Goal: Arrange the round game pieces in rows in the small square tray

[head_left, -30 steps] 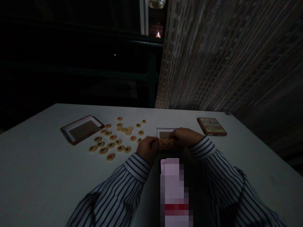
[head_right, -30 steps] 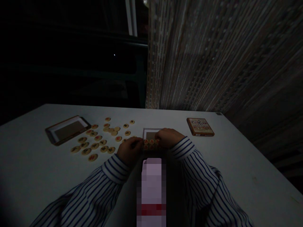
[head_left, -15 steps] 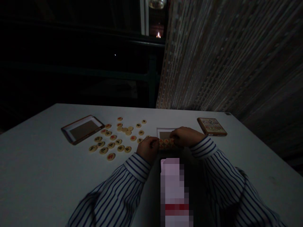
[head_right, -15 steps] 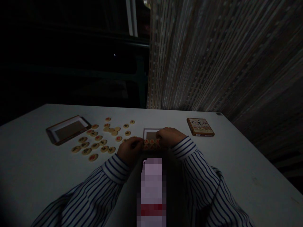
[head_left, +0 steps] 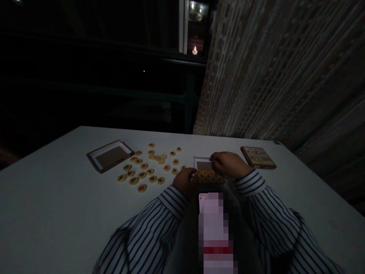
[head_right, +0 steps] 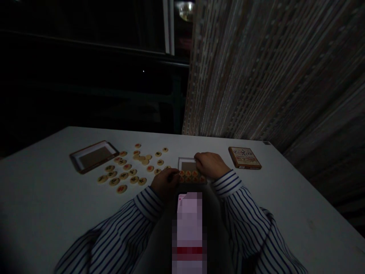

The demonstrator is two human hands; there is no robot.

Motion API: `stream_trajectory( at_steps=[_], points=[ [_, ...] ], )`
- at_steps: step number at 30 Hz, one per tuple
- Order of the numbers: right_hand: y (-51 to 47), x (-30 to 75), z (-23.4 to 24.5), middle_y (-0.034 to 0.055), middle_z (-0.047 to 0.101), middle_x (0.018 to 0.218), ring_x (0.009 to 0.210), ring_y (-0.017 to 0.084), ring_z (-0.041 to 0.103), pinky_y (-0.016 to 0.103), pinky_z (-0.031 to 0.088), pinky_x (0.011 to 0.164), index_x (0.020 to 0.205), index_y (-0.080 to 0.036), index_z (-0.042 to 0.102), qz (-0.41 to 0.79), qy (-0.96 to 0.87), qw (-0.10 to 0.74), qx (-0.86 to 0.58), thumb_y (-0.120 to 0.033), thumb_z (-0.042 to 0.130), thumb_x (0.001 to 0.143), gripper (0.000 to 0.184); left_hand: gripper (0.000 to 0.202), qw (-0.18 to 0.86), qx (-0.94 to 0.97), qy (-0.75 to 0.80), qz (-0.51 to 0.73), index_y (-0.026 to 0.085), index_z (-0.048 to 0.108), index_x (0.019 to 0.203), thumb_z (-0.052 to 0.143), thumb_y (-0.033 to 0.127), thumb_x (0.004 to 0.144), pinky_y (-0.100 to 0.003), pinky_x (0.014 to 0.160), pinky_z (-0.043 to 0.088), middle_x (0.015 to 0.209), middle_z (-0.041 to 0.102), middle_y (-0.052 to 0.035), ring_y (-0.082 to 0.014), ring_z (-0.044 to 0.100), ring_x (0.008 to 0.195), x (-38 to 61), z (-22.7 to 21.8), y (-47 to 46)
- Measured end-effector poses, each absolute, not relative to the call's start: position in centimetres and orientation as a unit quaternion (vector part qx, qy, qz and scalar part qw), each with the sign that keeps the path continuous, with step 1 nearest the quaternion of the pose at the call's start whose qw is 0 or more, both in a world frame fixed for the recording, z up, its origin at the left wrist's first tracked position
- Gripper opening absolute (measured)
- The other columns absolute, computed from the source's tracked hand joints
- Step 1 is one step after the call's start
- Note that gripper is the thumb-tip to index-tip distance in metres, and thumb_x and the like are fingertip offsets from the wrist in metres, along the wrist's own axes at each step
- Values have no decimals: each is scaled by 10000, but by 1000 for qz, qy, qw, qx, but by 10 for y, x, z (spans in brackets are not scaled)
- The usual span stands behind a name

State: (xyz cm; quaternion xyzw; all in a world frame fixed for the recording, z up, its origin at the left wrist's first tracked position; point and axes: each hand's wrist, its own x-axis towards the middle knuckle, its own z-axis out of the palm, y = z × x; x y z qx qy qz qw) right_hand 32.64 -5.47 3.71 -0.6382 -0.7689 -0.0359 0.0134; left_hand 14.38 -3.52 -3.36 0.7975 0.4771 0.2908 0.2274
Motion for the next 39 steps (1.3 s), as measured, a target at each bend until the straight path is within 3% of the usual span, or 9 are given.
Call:
stream_trajectory(
  at_steps=[10, 16, 39],
  points=[
    [-94, 336, 11, 98, 573, 1026, 949, 199, 524, 338, 410, 833, 1103, -151, 501, -70, -747, 205, -629, -279, 396, 808, 338, 262, 206, 811, 455, 305, 131, 583, 937, 480, 222, 714, -301, 721, 461, 854, 628, -73, -162, 569, 760, 145, -45, -38],
    [-106, 338, -25, 105, 562, 1013, 943, 196, 521, 353, 436, 819, 1076, -153, 497, -68, -690, 340, -636, -317, 417, 811, 322, 260, 194, 813, 440, 327, 138, 575, 944, 482, 209, 713, -319, 773, 457, 925, 626, -79, -180, 563, 856, 147, -49, -40],
    [-102, 342, -44, 104, 564, 1008, 970, 196, 499, 382, 417, 855, 1005, -153, 531, -40, -716, 340, -609, -291, 433, 799, 267, 217, 176, 827, 436, 308, 138, 588, 901, 487, 178, 713, -312, 746, 470, 855, 621, -76, -169, 567, 808, 145, -36, -40]
  ],
)
